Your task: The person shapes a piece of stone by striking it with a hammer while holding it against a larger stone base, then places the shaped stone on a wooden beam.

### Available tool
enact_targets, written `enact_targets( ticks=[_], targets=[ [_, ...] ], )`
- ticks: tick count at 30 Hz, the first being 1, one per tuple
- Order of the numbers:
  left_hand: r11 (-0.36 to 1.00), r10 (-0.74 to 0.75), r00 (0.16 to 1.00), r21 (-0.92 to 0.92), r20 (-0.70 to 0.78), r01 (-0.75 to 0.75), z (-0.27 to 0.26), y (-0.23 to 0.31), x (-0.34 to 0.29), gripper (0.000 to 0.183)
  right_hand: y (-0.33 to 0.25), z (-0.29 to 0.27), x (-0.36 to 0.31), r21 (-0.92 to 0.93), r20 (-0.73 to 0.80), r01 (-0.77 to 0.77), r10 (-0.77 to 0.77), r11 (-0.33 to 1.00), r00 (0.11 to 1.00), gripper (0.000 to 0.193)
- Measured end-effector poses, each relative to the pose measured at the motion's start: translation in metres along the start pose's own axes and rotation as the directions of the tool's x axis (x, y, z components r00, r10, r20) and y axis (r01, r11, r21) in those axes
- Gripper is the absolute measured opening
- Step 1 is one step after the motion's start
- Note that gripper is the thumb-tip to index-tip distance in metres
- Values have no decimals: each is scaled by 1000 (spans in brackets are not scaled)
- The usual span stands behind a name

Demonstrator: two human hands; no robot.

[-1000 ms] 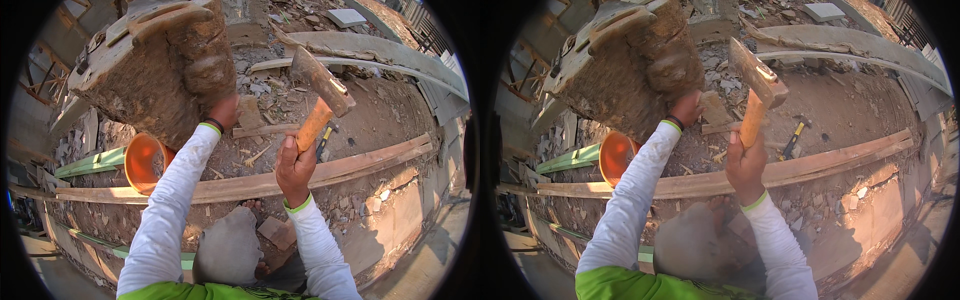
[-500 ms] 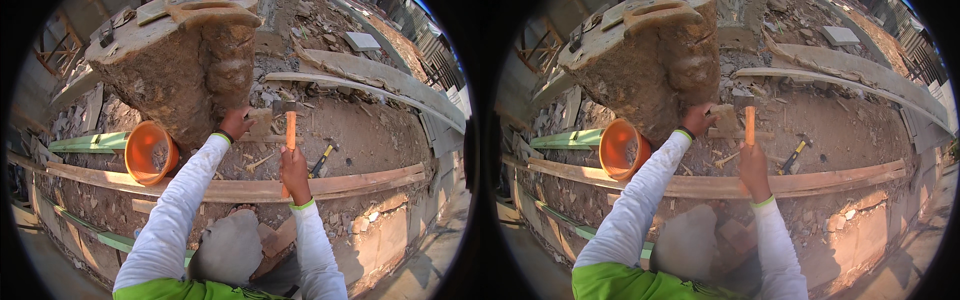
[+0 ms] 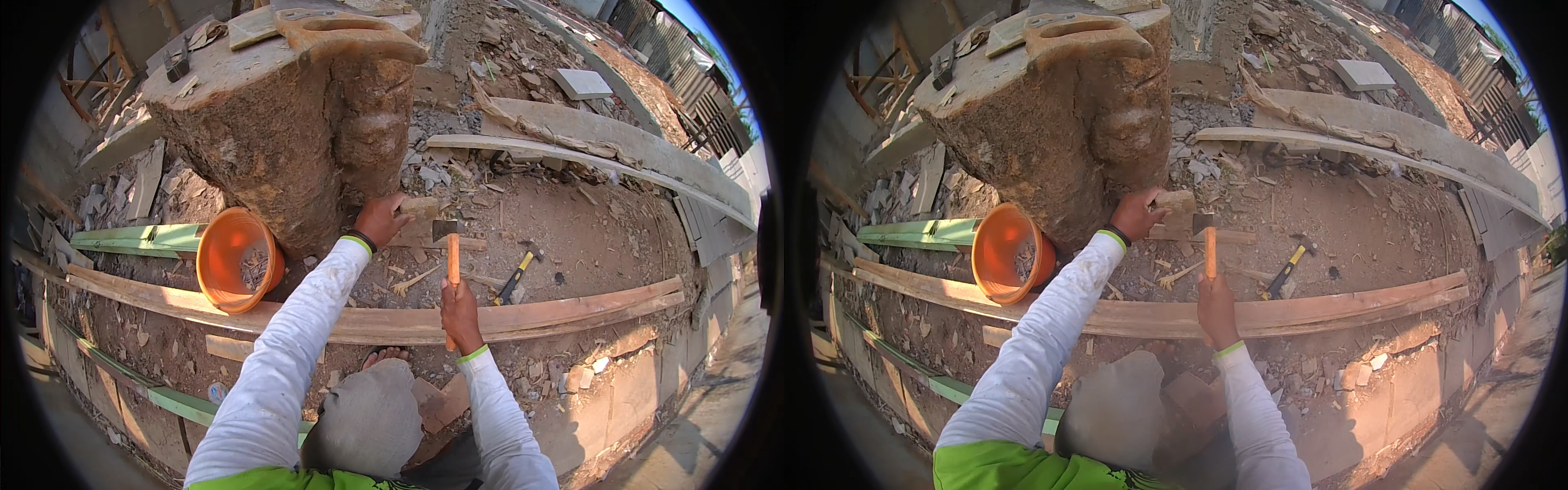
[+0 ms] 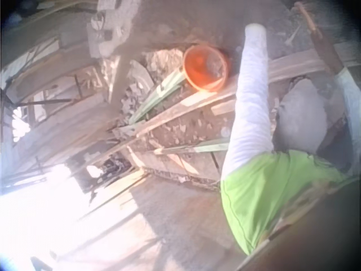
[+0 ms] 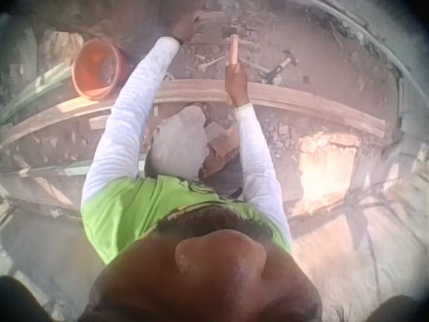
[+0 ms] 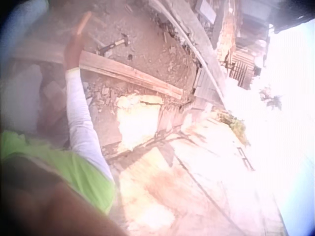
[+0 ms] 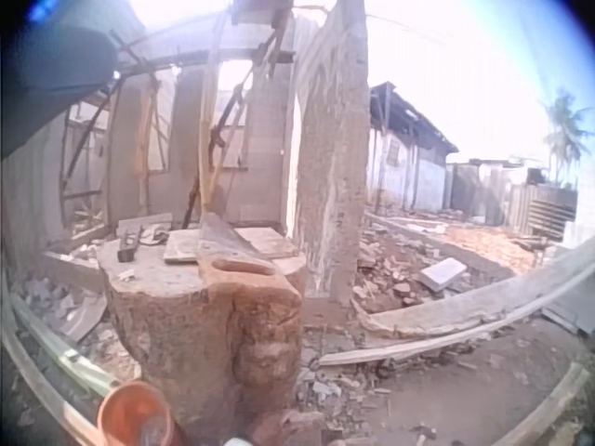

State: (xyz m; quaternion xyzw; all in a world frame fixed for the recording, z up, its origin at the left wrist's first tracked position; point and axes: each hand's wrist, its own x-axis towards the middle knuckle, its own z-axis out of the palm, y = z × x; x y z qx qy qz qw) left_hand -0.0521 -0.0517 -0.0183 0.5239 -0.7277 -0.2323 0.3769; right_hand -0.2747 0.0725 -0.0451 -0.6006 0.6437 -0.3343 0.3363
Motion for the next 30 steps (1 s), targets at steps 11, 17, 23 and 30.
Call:
enact_targets(
  ticks=[11, 17, 23, 30],
  targets=[
    [999, 34, 999, -18, 19, -34, 6, -11, 5, 35, -79, -18, -24, 98, -374, 273, -219, 957, 901, 27],
    [999, 46, 999, -5, 12, -46, 7, -10, 5, 36, -41, 6, -5, 245, -96, 79, -57, 966, 994, 29],
    [997, 77, 996, 2, 38, -77, -13, -5, 13, 36, -89, -39, -5, 594, 239, -308, 202, 744, 950, 32],
    [999, 30, 999, 22, 34, -31, -11, 1, 5, 32, -50, -11, -9, 260, 11, -21, 19, 965, 1000, 30]
  ],
)
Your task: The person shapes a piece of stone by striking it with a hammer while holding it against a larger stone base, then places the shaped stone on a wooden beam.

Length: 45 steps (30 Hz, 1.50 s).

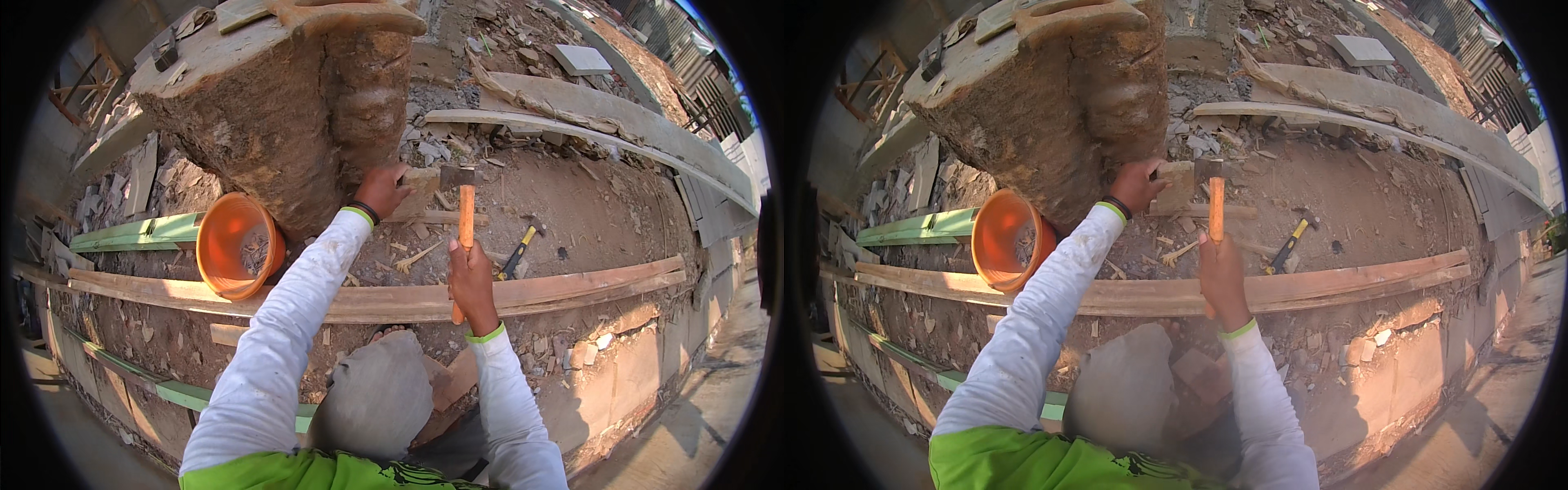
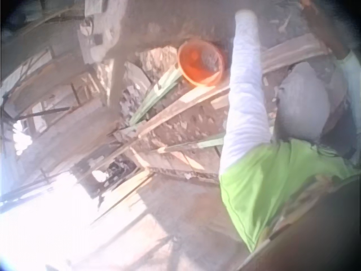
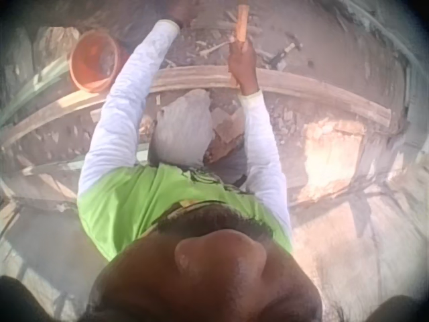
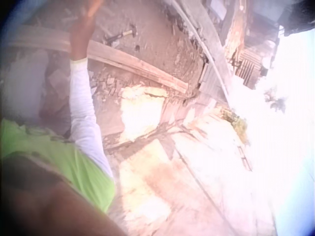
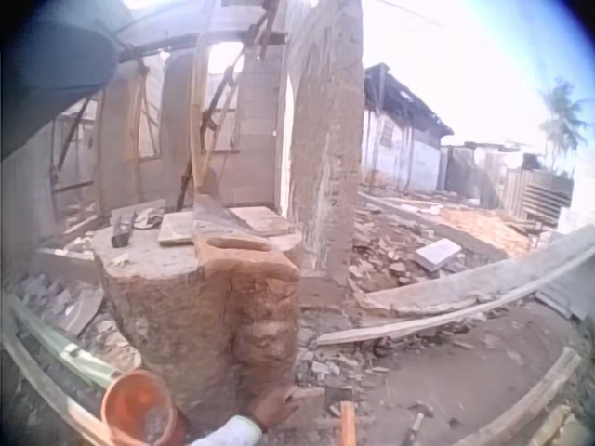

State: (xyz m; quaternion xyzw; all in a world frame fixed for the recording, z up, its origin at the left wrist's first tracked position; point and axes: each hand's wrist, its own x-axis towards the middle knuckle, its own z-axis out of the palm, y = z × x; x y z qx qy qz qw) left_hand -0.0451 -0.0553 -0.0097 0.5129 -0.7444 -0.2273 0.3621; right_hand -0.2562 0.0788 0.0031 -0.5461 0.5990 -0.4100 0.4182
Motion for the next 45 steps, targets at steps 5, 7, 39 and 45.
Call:
enact_targets(
  ticks=[5, 7, 39, 45],
  targets=[
    [991, -100, 995, -91, 8, 100, -7, -9, -1, 34, -6, -3, 6, -270, -79, 219, -248, 938, 966, 30],
    [990, -123, 992, -62, 10, 123, -15, -19, -11, 35, -58, -1, 0, -2, -132, 219, -217, 976, 967, 27],
    [994, -106, 994, -12, -21, 105, -11, -22, -23, 39, -49, 12, -21, 54, -100, 183, -177, 982, 979, 31],
    [997, -76, 996, 18, -42, 77, -4, -19, -17, 35, -14, 20, -10, -108, -186, 352, -367, 930, 912, 36]
  ],
)
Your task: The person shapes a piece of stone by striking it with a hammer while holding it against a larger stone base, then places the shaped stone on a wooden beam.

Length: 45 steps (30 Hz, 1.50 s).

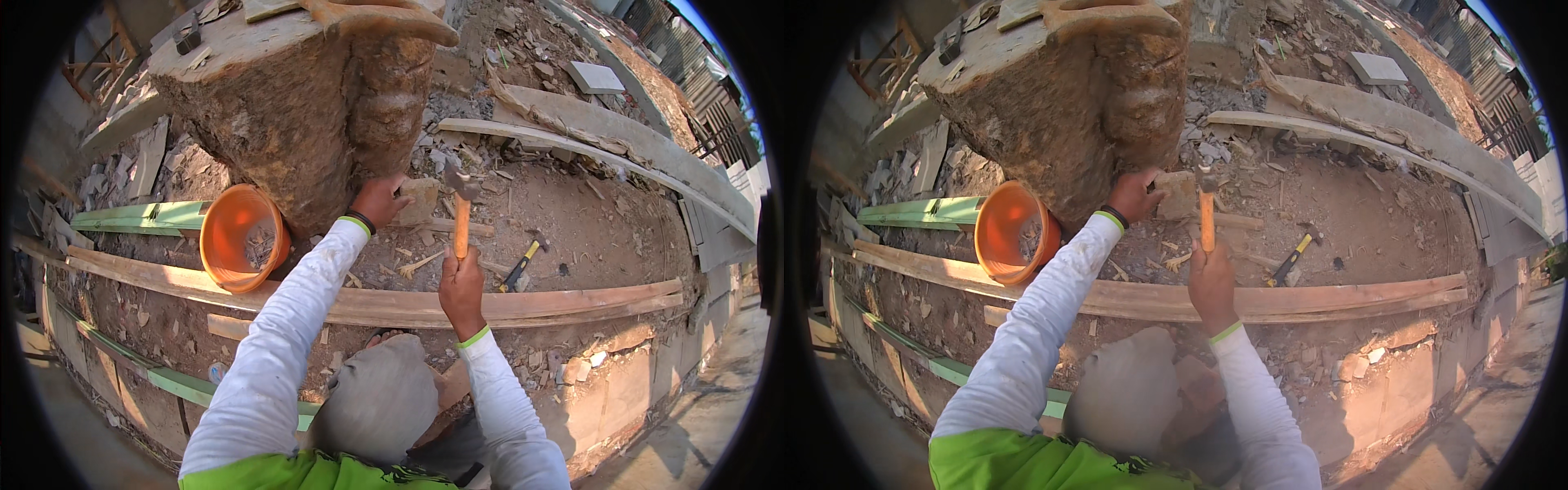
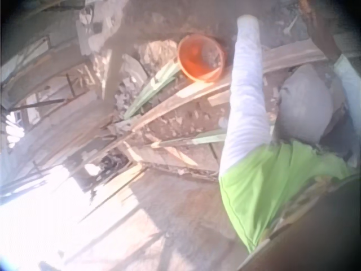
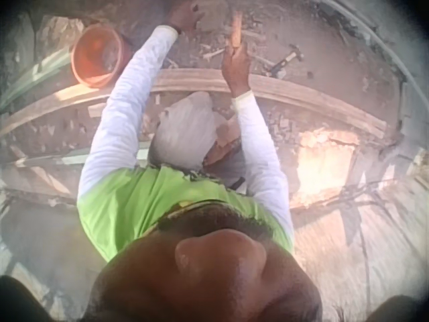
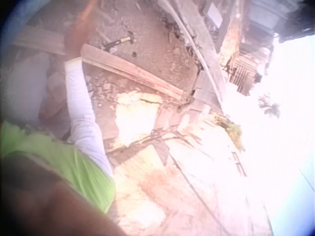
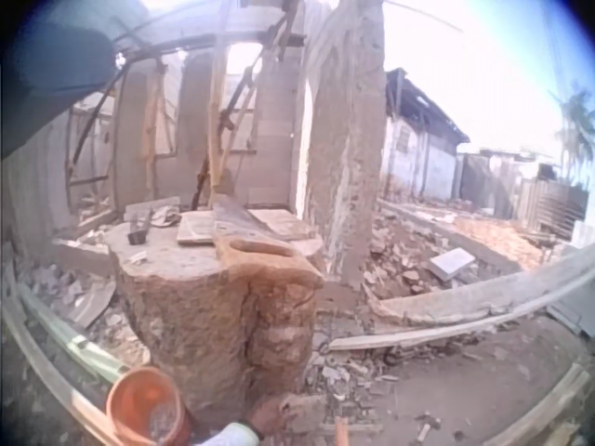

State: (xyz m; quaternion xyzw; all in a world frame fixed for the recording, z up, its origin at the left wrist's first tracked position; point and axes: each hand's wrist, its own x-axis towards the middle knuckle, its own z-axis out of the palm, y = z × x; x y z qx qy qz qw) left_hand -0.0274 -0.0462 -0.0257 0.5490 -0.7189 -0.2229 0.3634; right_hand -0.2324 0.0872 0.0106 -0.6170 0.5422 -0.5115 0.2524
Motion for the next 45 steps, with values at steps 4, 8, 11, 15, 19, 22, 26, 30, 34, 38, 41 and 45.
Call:
enact_targets(
  ticks=[4, 8, 11, 15, 19, 22, 26, 30, 34, 38, 41, 45],
  targets=[
    [1000, 24, 1000, -14, 10, -24, -2, 7, 1, 35, 22, 14, -2, -214, 143, -80, 112, 973, 983, 39],
    [999, 35, 999, -10, 11, -35, -5, -3, -5, 35, 3, 7, -3, 389, 411, -611, 464, 689, 785, 33],
    [995, 65, 997, -82, 44, -61, -5, -1, -4, 36, -12, -6, 6, 464, 511, -741, 536, 486, 672, 35],
    [994, 106, 994, 19, -4, -106, 10, 11, 3, 33, -18, -15, 14, 362, 453, -685, 523, 632, 722, 38],
    [997, 76, 997, 18, 12, -76, 8, 17, 7, 33, -14, -14, 11, 17, 150, -256, 250, 967, 956, 41],
    [997, 78, 997, 6, 21, -78, 9, 17, 8, 32, -13, -17, 11, -107, 120, -181, 193, 978, 974, 41],
    [997, 45, 997, 53, 56, -48, 12, 17, 11, 33, -3, -19, 22, -181, 149, -181, 209, 967, 967, 39],
    [997, 57, 998, 52, 29, -58, 5, 7, 5, 32, -85, -32, 20, 444, -27, -79, 102, 893, 994, 38],
    [998, 20, 997, 51, 74, -24, 14, 14, 6, 33, 16, -3, 5, 68, -13, 66, -65, 995, 998, 31],
    [957, 288, 953, 46, -88, -285, 10, 12, 7, 33, 120, 11, -17, 126, 236, -615, 578, 779, 781, 29],
    [997, 65, 998, 41, -10, -64, 16, 3, -5, 33, 93, 11, -46, 192, 247, -482, 433, 855, 867, 30],
    [1000, -14, 999, 3, 33, 14, 8, 14, 5, 32, -29, -21, 8, 399, 51, -161, 154, 903, 987, 39]
  ],
)
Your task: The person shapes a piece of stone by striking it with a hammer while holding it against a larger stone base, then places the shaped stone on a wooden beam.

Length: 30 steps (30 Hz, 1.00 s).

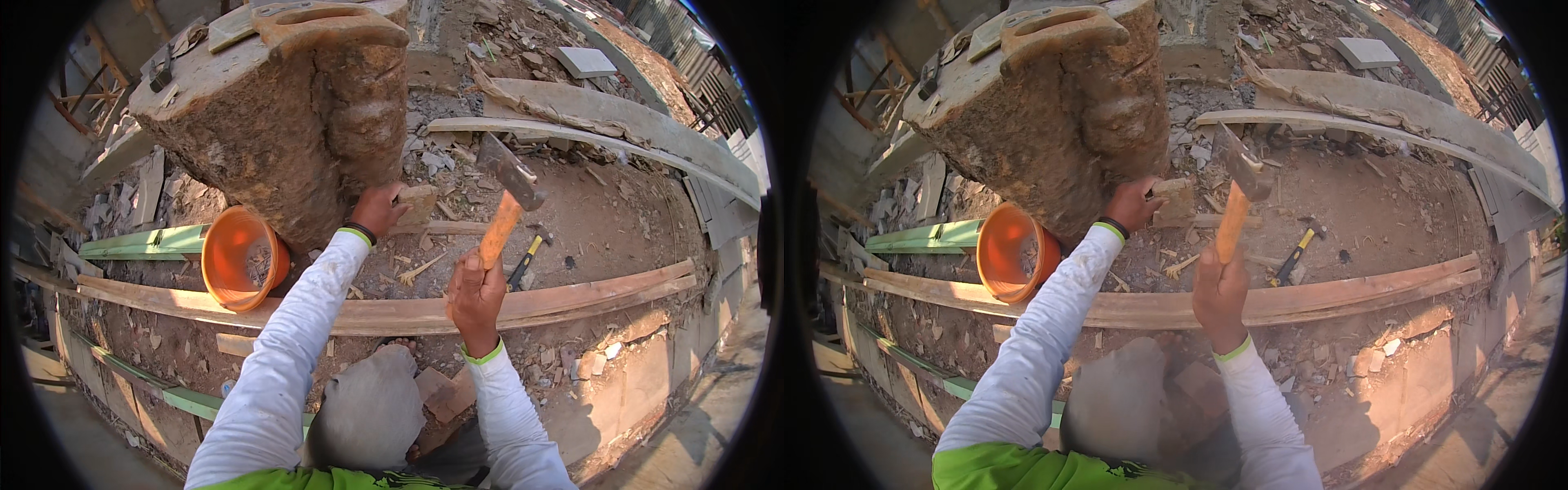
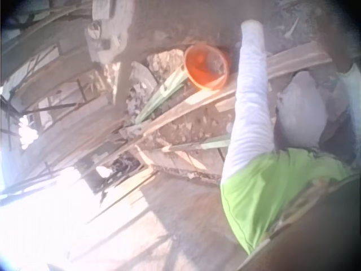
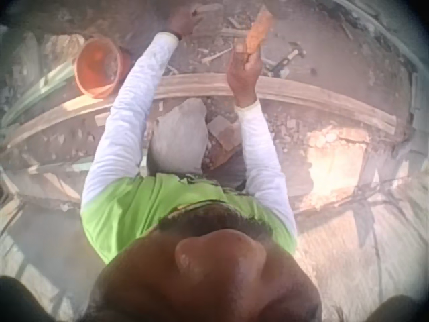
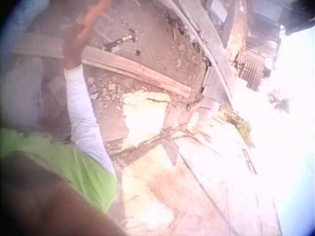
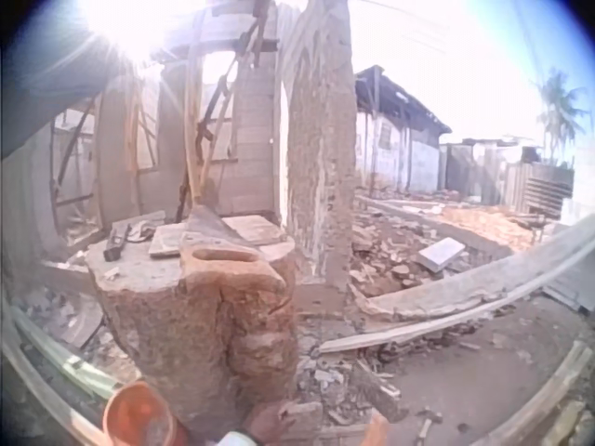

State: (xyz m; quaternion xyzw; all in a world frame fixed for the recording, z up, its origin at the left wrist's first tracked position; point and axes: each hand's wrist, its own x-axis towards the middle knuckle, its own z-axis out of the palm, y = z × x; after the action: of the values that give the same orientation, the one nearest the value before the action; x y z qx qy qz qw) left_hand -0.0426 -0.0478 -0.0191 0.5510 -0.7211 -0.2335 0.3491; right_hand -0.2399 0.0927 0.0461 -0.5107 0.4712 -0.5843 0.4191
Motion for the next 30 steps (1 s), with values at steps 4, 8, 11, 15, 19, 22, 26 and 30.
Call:
enact_targets(
  ticks=[4, 8, 11, 15, 19, 22, 26, 30],
  targets=[
    [997, 67, 997, 33, -36, -66, -3, 0, 0, 31, 28, 0, -4, -100, -79, 218, -226, 971, 971, 39],
    [999, 52, 999, 1, -16, -52, 7, 4, 9, 34, 126, -24, -2, -629, 39, -144, 216, 764, 976, 35],
    [997, 72, 997, 24, -31, -72, 17, -2, -4, 37, 151, -35, -37, -520, 30, -139, 181, 843, 983, 32],
    [997, 51, 999, 50, -16, -50, 2, -5, -1, 36, 49, -10, -16, 9, -37, -204, 204, 979, 978, 35],
    [994, 96, 995, 53, -16, -95, -2, -6, -1, 38, 5, -4, -11, 139, -98, 65, -51, 988, 994, 39],
    [993, 116, 993, 31, 12, -117, 14, 6, 2, 37, 83, -21, -1, -375, 53, -165, 199, 912, 979, 44],
    [991, 120, 992, 49, 31, -121, 5, 1, 9, 36, 60, -22, 0, -370, 67, -178, 217, 912, 974, 45],
    [994, 83, 996, 71, 29, -85, -7, -10, 11, 35, -8, -20, 11, 29, -11, -5, 5, 1000, 1000, 39]
  ],
)
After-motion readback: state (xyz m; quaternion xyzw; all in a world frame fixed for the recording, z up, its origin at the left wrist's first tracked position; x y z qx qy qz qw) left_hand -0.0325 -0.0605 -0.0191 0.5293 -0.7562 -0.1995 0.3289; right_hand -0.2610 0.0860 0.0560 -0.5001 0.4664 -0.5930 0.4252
